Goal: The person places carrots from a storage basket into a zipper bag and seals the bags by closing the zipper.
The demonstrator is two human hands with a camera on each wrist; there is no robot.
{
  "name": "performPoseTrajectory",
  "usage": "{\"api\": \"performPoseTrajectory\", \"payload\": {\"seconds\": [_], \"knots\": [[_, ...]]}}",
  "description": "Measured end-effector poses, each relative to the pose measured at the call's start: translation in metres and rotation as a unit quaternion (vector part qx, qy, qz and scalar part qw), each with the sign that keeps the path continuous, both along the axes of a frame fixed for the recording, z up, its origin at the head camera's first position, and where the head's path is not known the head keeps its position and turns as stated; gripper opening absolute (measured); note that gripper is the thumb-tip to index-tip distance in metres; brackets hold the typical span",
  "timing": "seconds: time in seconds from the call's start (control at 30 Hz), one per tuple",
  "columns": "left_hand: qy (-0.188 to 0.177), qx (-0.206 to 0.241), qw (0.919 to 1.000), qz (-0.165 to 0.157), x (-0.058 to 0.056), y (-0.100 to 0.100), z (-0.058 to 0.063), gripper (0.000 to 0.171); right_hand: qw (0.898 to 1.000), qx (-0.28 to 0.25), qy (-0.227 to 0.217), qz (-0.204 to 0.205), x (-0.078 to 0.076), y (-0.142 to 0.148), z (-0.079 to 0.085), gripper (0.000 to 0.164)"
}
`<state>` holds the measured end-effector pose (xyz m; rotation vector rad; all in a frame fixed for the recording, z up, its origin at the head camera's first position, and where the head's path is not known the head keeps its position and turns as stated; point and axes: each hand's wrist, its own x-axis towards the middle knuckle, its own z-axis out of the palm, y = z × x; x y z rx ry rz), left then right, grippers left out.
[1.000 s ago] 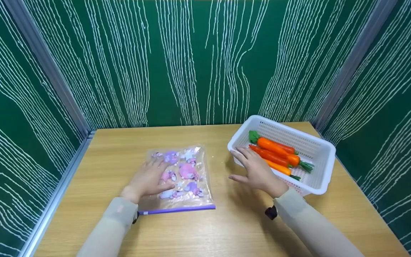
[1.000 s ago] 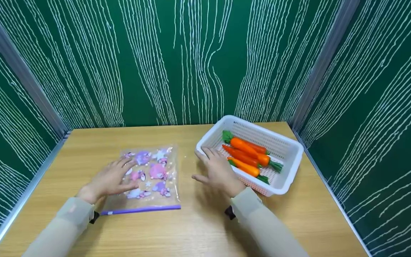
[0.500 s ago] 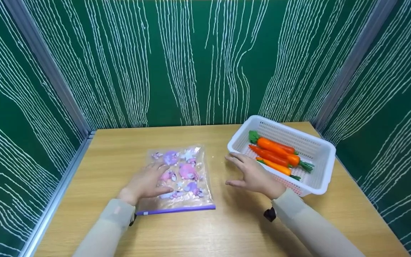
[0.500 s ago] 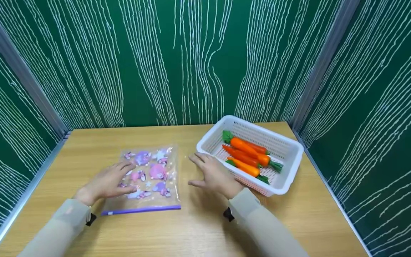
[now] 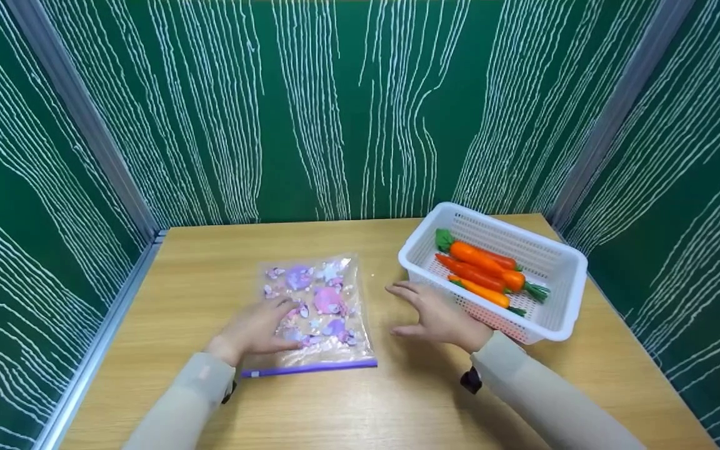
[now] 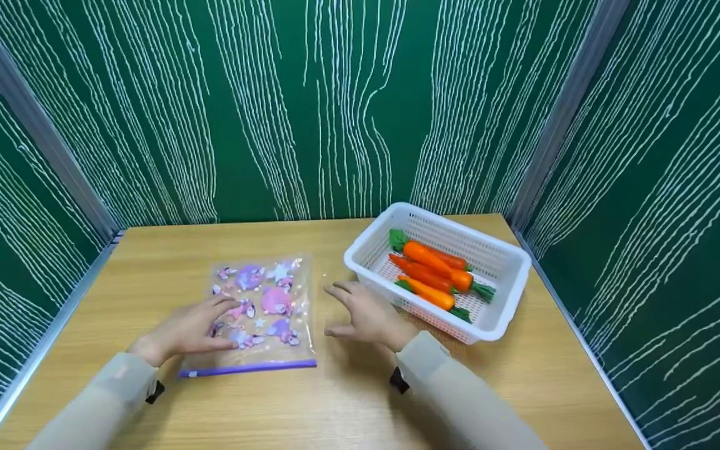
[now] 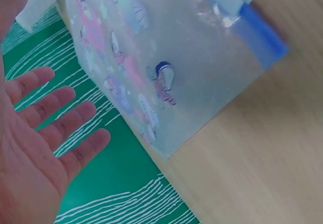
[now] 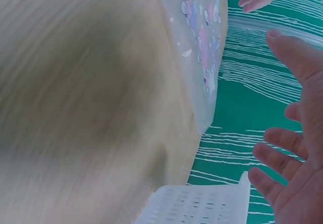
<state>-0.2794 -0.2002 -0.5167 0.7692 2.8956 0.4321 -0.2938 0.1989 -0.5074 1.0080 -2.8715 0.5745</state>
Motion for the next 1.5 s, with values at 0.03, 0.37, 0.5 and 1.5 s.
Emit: {"api": "performPoseTrajectory", "payload": {"seconds": [0.03,0.37,0.5,1.5], "knots": [[-0.005,0.000,1.0000,0.002,0.001,0.000,-0.002,0.088,1.000,0.002,-0.008,0.001,0.001,-0.001,-0.001,0.082],[-0.032,0.004,0.9995,-0.002,0.008,0.001,-0.008,0.089,0.999,0.025,-0.015,0.033,0.004,-0.008,-0.016,0.080],[-0.027,0.006,0.9995,-0.016,0.010,0.001,-0.010,0.089,0.998,0.036,-0.016,0.050,0.004,-0.009,-0.019,0.080],[-0.055,0.007,0.9976,-0.041,0.016,0.003,-0.022,0.093,0.993,0.066,-0.047,0.089,0.011,-0.029,-0.034,0.072]]}}
